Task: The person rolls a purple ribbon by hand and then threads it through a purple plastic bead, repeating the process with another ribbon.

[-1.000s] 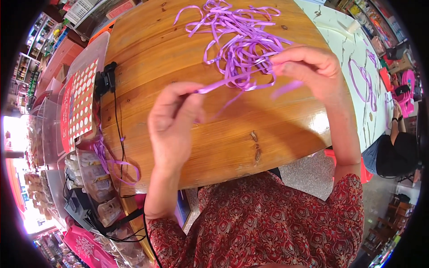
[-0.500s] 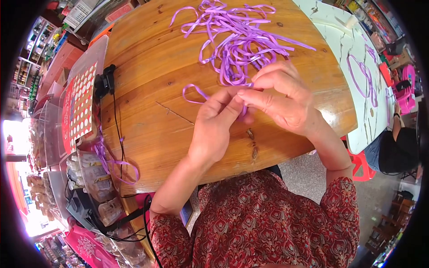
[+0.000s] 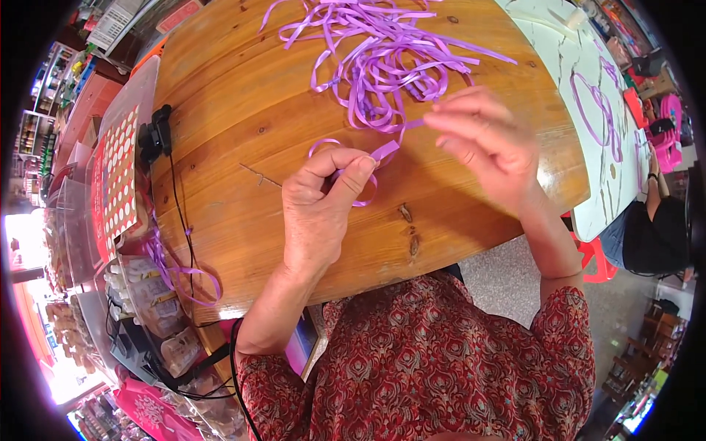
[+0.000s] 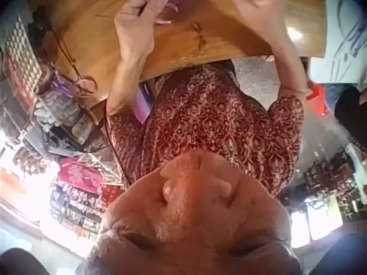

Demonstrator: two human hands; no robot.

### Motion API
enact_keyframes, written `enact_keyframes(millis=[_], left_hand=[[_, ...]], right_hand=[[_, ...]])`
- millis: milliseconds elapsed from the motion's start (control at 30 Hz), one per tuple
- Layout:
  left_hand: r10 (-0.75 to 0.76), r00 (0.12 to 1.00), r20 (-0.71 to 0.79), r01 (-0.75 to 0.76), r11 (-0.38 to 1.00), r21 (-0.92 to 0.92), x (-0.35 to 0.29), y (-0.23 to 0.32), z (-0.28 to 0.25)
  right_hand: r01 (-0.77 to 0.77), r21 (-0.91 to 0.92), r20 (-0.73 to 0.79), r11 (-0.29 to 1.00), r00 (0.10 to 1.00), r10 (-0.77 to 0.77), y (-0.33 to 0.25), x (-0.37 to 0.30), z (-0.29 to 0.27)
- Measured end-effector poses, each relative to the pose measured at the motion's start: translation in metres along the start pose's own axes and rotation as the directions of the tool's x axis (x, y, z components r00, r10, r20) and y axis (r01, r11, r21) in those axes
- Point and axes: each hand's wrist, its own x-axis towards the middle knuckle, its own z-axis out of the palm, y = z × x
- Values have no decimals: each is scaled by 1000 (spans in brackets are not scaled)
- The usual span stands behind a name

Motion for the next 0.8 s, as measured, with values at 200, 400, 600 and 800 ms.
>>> enact_keyframes(millis=[200,400,600,800], left_hand=[[-9,999,34,6,996,89,-3,-1,-2],[94,986,134,-123,967,224,-3,0,-6],[56,973,222,-105,970,219,-2,5,-6],[44,961,275,-129,944,302,1,3,-10]], right_hand=[[283,-291,135,914,958,-253,-10,6,25],[210,-140,212,968,961,-178,-10,2,20],[183,-165,187,969,971,-152,-11,-1,16],[-29,134,273,991,962,-9,-17,-6,4]])
